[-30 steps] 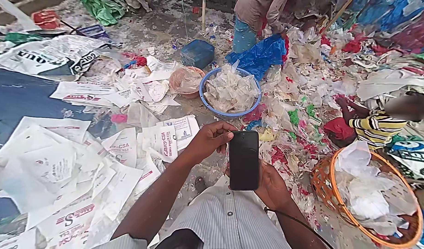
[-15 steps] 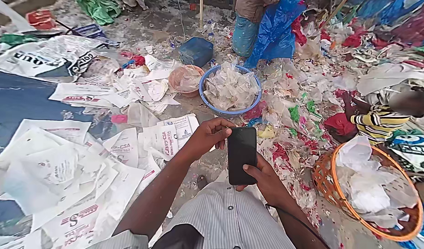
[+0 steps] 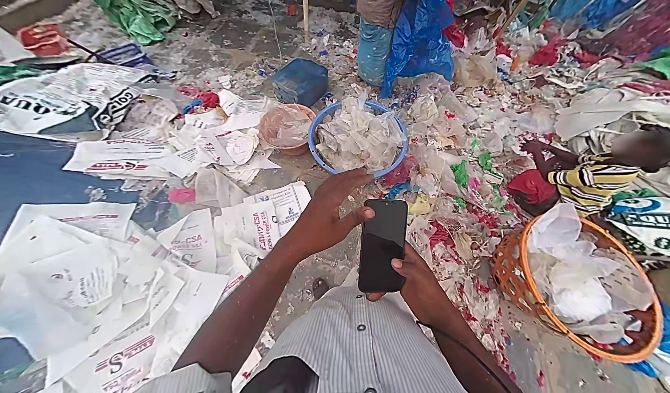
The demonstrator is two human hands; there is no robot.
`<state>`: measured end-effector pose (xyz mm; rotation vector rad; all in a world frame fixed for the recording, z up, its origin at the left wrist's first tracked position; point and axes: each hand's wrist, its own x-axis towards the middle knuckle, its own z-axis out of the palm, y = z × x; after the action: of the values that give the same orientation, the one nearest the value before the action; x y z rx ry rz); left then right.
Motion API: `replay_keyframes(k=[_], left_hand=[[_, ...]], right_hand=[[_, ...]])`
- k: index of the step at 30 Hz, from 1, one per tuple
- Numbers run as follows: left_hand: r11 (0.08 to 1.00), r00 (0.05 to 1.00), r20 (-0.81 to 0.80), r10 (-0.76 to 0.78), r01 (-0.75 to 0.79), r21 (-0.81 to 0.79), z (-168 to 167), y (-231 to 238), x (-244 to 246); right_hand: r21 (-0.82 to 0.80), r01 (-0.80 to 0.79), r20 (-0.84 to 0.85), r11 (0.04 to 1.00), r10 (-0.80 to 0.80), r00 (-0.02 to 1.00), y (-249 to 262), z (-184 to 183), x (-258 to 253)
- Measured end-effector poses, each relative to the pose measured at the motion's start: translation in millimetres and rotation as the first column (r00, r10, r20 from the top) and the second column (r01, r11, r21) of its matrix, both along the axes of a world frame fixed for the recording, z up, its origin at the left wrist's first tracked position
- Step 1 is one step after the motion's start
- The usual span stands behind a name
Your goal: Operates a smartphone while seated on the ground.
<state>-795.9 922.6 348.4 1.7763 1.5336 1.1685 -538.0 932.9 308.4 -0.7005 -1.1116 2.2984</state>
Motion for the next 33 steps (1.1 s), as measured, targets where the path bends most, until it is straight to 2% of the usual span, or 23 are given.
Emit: replay_keyframes(k=[3, 6, 8, 9, 11, 12, 14, 17, 21, 23, 27, 30, 33], left_hand=[[0.98, 0.961, -0.276, 0.023, 0.033, 0.197, 17, 14, 12], [0.897, 0.894, -0.445, -0.05, 0.236, 0.373, 47, 19, 38], [0.804, 0.864, -0.488, -0.126, 0.377, 0.46, 72, 19, 61], [0.753, 0.862, -0.481, -0.162, 0.423, 0.504, 83, 19, 72], [0.69, 0.854, -0.465, -0.232, 0.482, 0.54, 102, 19, 88], [0.692, 0.85, -0.469, -0.239, 0.488, 0.531, 109, 20, 91], [0.72, 0.843, -0.485, -0.233, 0.485, 0.496, 113, 23, 89], [0.781, 0.818, -0.519, -0.247, 0.485, 0.393, 97, 27, 69], [0.822, 0.892, -0.416, -0.175, 0.365, 0.437, 46, 24, 42], [0.858, 0.933, -0.331, -0.139, 0.281, 0.431, 24, 14, 30], [0.915, 0.998, -0.058, -0.011, 0.034, 0.403, -16, -10, 8], [0.95, 0.992, 0.073, 0.1, -0.117, 0.291, -38, -31, -7], [0.962, 0.973, 0.161, 0.165, -0.195, 0.192, -57, -49, -14]], right_hand=[[-0.041, 0.025, -0.047, 0.999, -0.027, 0.999, -1, -2, 0], [-0.043, 0.063, -0.022, 0.997, -0.064, 0.998, -3, 6, -1], [0.021, 0.084, 0.101, 0.996, -0.086, 0.991, -7, 26, -4], [0.069, 0.088, 0.103, 0.994, -0.095, 0.99, -8, 25, -5], [0.212, 0.081, -0.016, 0.974, -0.079, 0.997, -8, -3, 0], [0.23, 0.071, -0.039, 0.971, -0.064, 0.997, -7, -11, 1], [0.154, 0.069, 0.001, 0.986, -0.07, 0.998, -8, -12, 3], [0.064, 0.088, 0.036, 0.994, -0.091, 0.995, -9, -14, 5], [-0.001, 0.131, 0.083, 0.991, -0.13, 0.988, -11, -7, 2], [0.01, 0.124, 0.101, 0.992, -0.124, 0.987, -11, -7, 2], [0.012, 0.127, 0.173, 0.992, -0.127, 0.977, -14, -4, 0], [0.017, 0.121, 0.206, 0.992, -0.122, 0.971, -15, -3, -1], [0.02, 0.096, 0.197, 0.995, -0.099, 0.976, -14, -5, -2]])
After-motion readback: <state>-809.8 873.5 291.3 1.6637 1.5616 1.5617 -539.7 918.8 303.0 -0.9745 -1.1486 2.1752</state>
